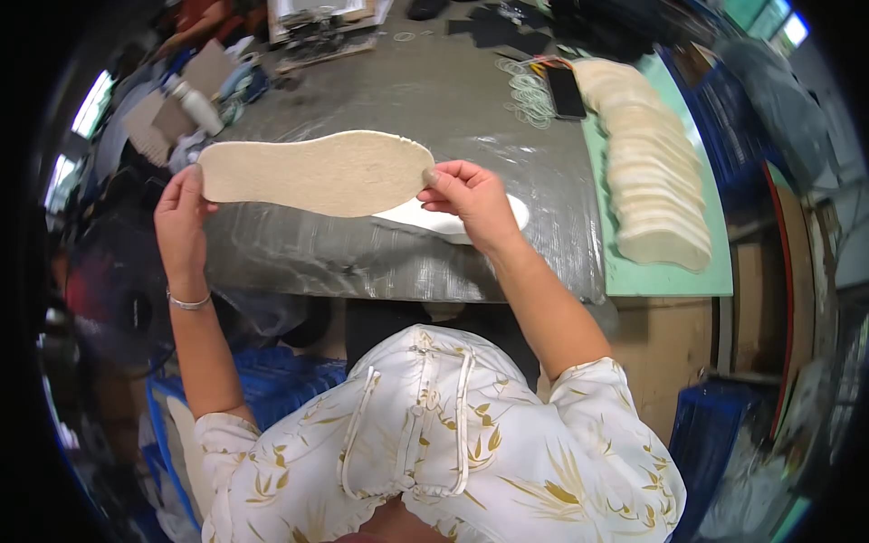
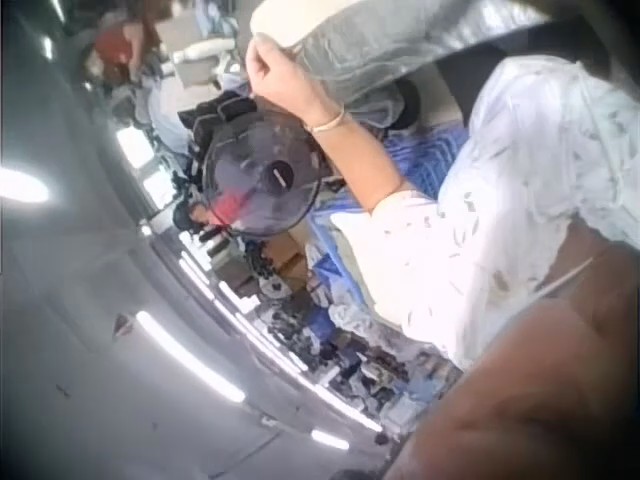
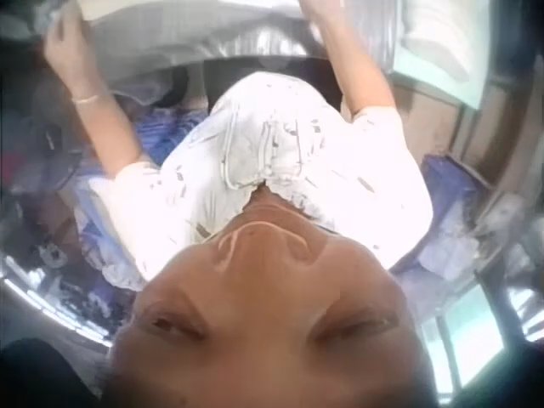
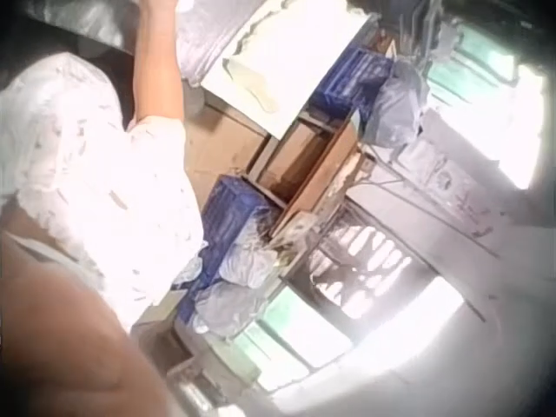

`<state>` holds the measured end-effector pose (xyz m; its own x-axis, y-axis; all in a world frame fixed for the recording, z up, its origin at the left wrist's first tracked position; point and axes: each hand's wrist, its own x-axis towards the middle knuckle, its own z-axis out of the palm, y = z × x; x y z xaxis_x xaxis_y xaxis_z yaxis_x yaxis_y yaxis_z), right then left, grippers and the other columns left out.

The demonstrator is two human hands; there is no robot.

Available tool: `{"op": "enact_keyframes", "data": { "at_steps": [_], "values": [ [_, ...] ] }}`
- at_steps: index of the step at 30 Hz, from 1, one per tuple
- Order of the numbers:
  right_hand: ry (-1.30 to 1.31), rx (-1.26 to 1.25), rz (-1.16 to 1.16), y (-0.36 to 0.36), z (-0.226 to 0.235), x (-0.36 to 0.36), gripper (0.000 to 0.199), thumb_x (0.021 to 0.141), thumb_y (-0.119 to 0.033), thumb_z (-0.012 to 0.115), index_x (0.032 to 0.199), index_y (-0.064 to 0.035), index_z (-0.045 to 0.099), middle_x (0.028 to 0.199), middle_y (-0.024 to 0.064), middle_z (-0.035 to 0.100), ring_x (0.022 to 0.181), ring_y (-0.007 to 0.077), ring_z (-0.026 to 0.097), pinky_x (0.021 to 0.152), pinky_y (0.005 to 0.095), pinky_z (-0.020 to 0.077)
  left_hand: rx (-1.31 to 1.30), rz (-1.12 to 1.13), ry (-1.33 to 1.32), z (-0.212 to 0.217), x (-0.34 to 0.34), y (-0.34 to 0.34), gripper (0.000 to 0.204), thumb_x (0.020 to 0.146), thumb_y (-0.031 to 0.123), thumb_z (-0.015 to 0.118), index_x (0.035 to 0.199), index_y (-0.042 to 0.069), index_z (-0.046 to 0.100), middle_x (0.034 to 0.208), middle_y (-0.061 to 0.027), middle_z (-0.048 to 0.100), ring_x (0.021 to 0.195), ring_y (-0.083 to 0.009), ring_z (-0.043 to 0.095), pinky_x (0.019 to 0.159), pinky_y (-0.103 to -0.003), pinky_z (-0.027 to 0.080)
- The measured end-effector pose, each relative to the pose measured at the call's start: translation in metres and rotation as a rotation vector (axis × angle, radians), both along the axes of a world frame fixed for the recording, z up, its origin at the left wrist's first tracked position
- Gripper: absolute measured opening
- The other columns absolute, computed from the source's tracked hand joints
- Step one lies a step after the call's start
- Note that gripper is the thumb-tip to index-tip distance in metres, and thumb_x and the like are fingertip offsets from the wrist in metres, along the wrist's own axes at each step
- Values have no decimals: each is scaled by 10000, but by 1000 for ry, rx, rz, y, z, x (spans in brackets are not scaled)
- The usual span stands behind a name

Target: Arranging, inspecting, and bagging white shoe insole components.

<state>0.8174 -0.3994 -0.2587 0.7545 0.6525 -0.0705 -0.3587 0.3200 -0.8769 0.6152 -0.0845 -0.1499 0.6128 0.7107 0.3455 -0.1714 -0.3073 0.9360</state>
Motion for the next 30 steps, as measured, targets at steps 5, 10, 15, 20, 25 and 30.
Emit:
{"op": "enact_keyframes", "data": {
  "at_steps": [5, 10, 15, 20, 25, 30],
  "values": [
    [-299, -365, -246, -77, 1, 52, 202, 879, -183, 729, 925, 11, 697, 803, 32, 675, 712, 89, 633, 641, 233, 521, -157, -177, 223, -49, 84, -45, 307, 930, 171, 707, 1172, -16, 677, 1008, -45, 708, 856, -97, 657, 696, -221, 511],
    [-335, -465, -264, -115, 11, 89, 207, 875, -234, 735, 851, -33, 691, 737, -20, 621, 639, 50, 542, 598, 200, 421, -160, -227, 266, -81, 131, -65, 492, 878, 169, 759, 1273, -4, 522, 957, -42, 697, 839, -101, 636, 664, -220, 457],
    [-142, -501, -206, -131, 5, 91, 215, 871, -271, 740, 793, -79, 683, 680, -46, 585, 575, 46, 518, 556, 197, 433, -339, -327, 316, -101, 135, -61, 576, 862, 157, 768, 1315, 5, 446, 946, -46, 683, 792, -93, 603, 635, -219, 427],
    [45, -576, -167, -140, -24, 81, 223, 866, -268, 753, 779, -78, 673, 667, -47, 576, 556, 23, 504, 526, 193, 460, -392, -397, 469, -122, 137, -61, 508, 874, 145, 743, 1285, 15, 475, 917, -37, 664, 759, -77, 580, 595, -203, 402],
    [117, -656, -166, -140, -41, 69, 220, 863, -248, 759, 802, -50, 681, 665, -31, 586, 537, 42, 510, 510, 212, 462, -404, -435, 548, -141, 134, -54, 490, 878, 137, 736, 1279, 23, 478, 909, -35, 667, 750, -77, 575, 586, -211, 396],
    [135, -686, -116, -137, -57, 68, 230, 856, -233, 748, 743, -51, 666, 633, -27, 579, 521, 52, 508, 491, 218, 450, -395, -427, 597, -152, 129, -43, 489, 880, 148, 747, 1268, 26, 478, 881, -22, 656, 726, -71, 564, 574, -210, 385]
  ]
}}
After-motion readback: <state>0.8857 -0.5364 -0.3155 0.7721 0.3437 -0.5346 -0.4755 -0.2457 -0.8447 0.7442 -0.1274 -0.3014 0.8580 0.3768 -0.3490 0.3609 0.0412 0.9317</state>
